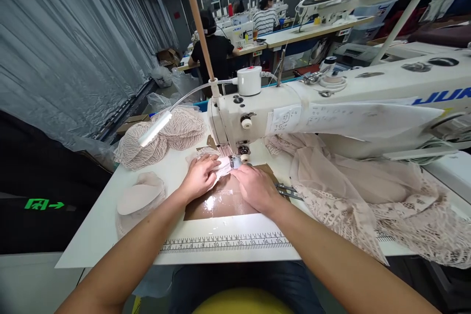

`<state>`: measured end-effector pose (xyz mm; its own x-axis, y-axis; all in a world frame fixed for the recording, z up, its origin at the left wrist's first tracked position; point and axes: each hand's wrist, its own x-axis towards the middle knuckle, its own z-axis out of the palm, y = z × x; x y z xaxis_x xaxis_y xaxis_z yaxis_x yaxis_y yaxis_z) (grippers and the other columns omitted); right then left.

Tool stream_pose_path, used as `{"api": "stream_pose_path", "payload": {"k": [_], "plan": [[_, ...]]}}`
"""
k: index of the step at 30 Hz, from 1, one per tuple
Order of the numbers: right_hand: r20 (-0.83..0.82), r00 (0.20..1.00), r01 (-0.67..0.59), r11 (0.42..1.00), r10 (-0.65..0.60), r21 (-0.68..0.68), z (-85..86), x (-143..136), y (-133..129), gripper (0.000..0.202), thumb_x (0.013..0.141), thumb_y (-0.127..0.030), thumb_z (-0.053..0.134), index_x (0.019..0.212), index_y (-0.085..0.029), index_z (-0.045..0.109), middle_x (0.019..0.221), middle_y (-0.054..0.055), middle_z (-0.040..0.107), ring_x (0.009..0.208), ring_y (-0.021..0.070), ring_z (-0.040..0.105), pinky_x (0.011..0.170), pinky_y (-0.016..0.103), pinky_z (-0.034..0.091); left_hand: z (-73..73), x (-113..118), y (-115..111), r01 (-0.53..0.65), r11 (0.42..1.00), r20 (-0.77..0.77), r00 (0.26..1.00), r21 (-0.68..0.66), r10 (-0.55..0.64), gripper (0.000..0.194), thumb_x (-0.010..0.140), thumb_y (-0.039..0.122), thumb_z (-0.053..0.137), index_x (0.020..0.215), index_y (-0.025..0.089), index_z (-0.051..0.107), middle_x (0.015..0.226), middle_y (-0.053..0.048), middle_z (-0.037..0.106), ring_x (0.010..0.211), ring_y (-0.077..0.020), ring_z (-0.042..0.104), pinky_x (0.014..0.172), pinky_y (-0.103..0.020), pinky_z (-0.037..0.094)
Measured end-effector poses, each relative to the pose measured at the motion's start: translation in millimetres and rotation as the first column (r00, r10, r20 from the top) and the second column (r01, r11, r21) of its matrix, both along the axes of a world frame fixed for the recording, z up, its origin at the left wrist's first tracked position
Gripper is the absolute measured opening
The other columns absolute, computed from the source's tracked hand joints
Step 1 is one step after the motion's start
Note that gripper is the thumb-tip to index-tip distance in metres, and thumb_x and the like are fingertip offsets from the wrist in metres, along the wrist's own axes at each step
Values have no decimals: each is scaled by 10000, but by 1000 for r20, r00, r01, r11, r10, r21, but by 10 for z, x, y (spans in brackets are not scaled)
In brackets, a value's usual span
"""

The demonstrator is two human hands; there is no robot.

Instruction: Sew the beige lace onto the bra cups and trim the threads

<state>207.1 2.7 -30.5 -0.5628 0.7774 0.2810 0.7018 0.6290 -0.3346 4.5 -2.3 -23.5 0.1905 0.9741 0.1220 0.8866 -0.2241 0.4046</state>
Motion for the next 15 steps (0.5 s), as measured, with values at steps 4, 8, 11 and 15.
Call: {"api": "stream_pose_path", "payload": {"k": [4, 8, 11, 15], "plan": [[5, 1000, -3, 1000, 3, -11, 4, 6, -12, 434, 800, -33, 390, 1116, -186, 646, 1000, 50, 660, 894, 172, 616, 781, 270, 463, -46, -31, 11, -30, 999, 20, 999, 21, 30, 408, 781, 117, 424, 1138, 204, 602, 1369, -64, 507, 1335, -312, 346, 1096, -599, 179], [-27, 1000, -11, 1000, 11, -13, 16, 25, -27, 440, 786, -25, 392, 1099, -192, 652, 1007, 37, 662, 883, 167, 619, 768, 261, 463, 8, -145, -43, -6, 1000, 41, 999, -7, 6, 387, 728, 74, 425, 1033, 187, 635, 1342, -68, 533, 1336, -314, 348, 1088, -605, 198], [-77, 997, -16, 1000, 14, -13, 31, 36, -19, 420, 790, -31, 396, 1071, -195, 663, 1009, 35, 668, 879, 159, 623, 772, 249, 463, 122, -165, -251, 222, 970, 87, 973, -101, -214, 379, 650, 46, 465, 925, 210, 668, 1297, -14, 578, 1320, -266, 389, 1128, -531, 193], [-139, 990, -18, 999, 14, -28, 40, 42, 1, 372, 799, -52, 403, 986, -197, 690, 955, 34, 681, 829, 154, 629, 748, 239, 470, 257, -96, -601, 530, 834, 224, 841, -153, -493, 324, 674, 57, 496, 869, 228, 689, 1271, 6, 596, 1335, -254, 368, 1153, -506, 136]]}}
